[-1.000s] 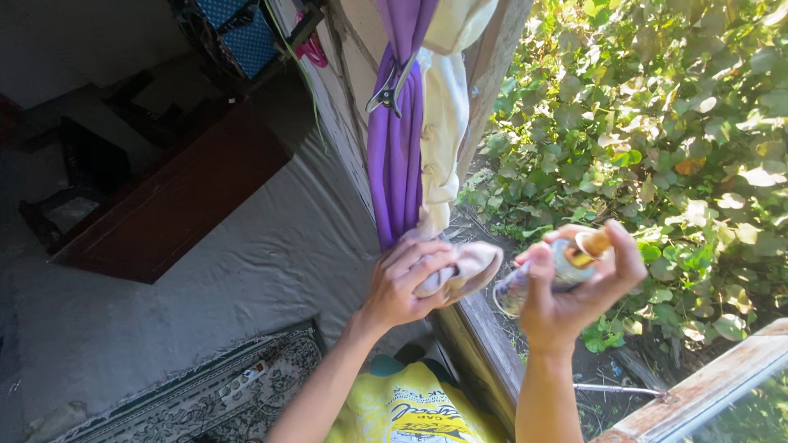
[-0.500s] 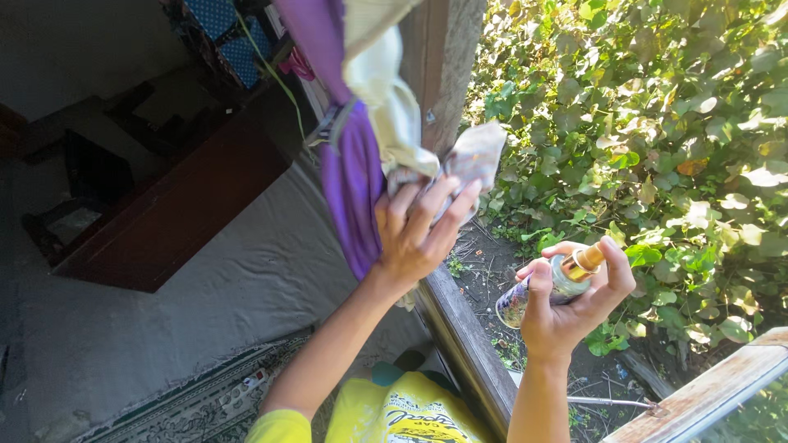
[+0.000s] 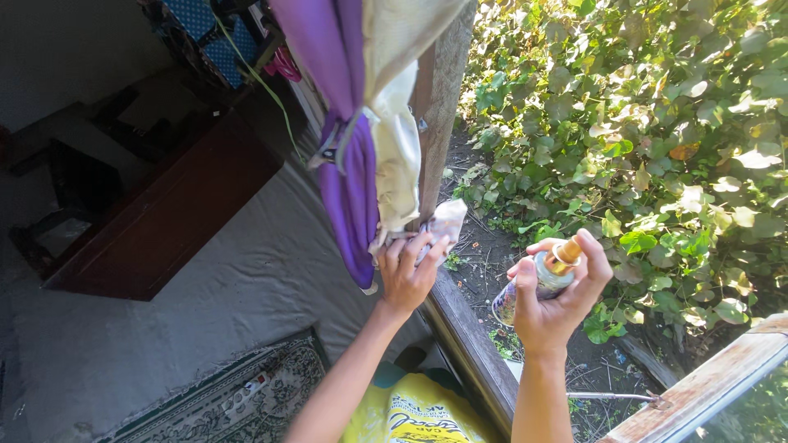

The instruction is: The person cleans an open window by spraying liquid from a spray bottle and wiping down the windowpane and wooden frame with a cloth.

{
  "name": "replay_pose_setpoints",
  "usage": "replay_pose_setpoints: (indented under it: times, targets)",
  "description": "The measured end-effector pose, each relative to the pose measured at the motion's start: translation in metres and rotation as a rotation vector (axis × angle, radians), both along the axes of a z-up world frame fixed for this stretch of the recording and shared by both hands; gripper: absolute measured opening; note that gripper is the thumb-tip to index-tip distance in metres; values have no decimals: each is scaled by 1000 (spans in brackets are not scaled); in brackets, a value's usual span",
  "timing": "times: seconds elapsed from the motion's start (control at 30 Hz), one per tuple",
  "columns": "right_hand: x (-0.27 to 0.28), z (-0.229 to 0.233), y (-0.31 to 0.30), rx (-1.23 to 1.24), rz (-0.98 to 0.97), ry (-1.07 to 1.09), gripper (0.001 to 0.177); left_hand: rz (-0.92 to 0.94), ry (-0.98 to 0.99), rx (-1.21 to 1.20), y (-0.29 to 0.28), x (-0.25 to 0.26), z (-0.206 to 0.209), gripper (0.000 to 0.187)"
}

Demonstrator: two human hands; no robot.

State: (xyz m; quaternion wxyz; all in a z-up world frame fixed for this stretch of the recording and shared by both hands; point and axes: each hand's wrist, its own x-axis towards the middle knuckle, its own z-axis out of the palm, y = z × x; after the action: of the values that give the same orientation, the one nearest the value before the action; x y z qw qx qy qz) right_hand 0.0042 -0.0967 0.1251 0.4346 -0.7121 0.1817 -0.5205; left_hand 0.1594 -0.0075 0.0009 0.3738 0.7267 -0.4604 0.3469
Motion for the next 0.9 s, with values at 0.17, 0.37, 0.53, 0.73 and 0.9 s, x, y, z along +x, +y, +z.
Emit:
replay_pose_setpoints:
  times: [0.17,0.37,0.53,0.73,0.9]
  targets:
    - [3,-8,-6,-16,-4,61,65,-11,45,4,-1,-5,-44,38]
    - [1,-18,-10,-72,8,135,64,-4,21,-119,-1,3,6,40]
    - [4,-18,-12,-145,-28,210,65,-70,-129,-299,0,23,92,35]
    - [9,-21,-13,-122,6,195,65,-94,-121,-318,3,25,106,33]
    - [18,-33,-14,-155,14,201,64,-75,-55,-312,13,20,81,30]
